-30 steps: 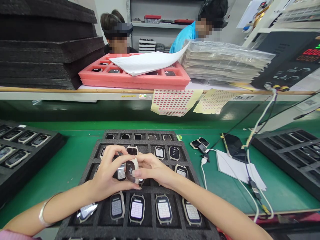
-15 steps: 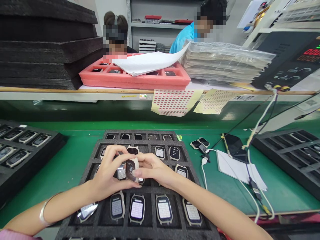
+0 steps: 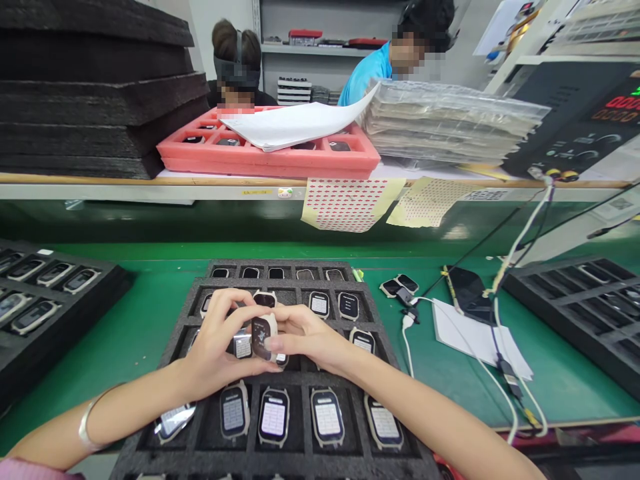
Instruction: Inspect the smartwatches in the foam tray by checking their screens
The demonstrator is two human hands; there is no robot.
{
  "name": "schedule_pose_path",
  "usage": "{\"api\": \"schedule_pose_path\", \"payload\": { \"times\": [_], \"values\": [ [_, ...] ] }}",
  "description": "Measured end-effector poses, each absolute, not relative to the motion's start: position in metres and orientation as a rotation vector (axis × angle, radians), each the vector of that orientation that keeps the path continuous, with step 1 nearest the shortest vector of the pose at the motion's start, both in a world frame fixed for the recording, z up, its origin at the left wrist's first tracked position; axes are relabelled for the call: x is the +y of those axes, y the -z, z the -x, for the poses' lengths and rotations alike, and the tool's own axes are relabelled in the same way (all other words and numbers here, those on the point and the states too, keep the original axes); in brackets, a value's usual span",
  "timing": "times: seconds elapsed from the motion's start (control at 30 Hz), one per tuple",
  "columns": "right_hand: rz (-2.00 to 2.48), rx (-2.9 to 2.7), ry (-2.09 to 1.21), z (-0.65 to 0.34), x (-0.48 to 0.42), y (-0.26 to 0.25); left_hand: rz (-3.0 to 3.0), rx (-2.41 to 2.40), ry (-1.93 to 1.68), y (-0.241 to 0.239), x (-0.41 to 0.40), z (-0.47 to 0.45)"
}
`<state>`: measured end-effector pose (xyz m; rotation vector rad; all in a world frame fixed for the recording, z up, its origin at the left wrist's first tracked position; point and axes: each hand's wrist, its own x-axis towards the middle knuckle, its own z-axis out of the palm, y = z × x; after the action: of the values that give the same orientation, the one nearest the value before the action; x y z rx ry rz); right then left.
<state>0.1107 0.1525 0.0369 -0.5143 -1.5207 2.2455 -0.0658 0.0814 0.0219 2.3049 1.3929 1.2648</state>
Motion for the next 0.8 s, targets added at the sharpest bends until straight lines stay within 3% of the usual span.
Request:
{"api": "schedule_pose_path", "payload": {
  "times": [0.6, 0.8],
  "values": [
    [0.5, -1.487, -2.269, -0.11, 0.1537, -0.0349, -2.294, 1.398, -1.277, -0.0211, 0.0818, 0.0648],
    [0.58, -1.596, -2.054, -0.1099, 0.1536, -0.0341, -2.334, 1.329, -1.414, -0.0185, 0.0847, 0.0682]
  ]
}}
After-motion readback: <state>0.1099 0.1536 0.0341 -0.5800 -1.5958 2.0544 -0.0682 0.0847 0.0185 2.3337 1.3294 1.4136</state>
